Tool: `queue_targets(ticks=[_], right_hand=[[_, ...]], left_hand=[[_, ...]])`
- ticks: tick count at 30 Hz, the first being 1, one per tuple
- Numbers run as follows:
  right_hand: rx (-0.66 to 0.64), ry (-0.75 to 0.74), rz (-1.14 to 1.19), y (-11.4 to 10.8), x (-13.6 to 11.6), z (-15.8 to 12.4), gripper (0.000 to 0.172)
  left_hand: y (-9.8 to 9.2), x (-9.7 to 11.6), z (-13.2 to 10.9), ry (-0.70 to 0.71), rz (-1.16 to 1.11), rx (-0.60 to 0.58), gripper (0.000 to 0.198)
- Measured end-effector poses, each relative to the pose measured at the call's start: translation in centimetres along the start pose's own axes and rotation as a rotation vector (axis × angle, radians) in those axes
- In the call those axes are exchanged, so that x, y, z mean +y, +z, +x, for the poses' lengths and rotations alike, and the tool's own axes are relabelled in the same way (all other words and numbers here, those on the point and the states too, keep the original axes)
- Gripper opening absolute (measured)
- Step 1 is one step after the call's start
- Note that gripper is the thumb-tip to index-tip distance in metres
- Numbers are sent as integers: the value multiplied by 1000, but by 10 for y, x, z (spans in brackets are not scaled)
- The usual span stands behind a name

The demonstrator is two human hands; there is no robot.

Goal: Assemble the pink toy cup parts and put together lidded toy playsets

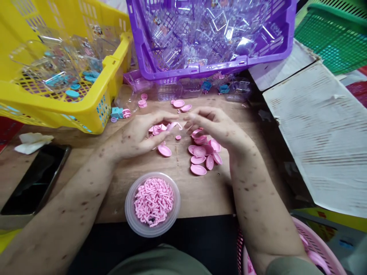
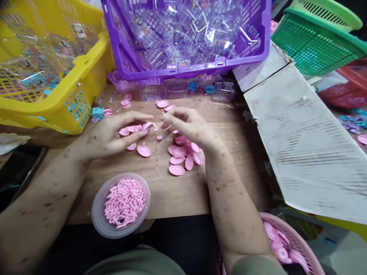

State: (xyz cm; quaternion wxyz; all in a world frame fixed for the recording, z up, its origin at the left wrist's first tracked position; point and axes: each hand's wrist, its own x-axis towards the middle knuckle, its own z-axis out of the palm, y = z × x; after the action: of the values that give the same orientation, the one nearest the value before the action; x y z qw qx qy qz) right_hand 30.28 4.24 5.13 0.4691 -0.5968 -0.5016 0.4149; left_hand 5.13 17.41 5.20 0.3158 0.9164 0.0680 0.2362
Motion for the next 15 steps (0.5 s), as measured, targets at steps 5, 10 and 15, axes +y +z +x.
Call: queue_targets(ticks=[5, 10, 15], right_hand=[[543, -123, -546, -25, 37, 20, 23], [310, -226, -967, -5, 48, 29, 48], [135, -140, -960, 4, 46, 31, 49]], left_hand=[[5, -18, -1, -165, 55, 219, 26], [11, -31, -2, -311, 53, 306, 25], [1, -34, -2, -308, 268, 193, 29]])
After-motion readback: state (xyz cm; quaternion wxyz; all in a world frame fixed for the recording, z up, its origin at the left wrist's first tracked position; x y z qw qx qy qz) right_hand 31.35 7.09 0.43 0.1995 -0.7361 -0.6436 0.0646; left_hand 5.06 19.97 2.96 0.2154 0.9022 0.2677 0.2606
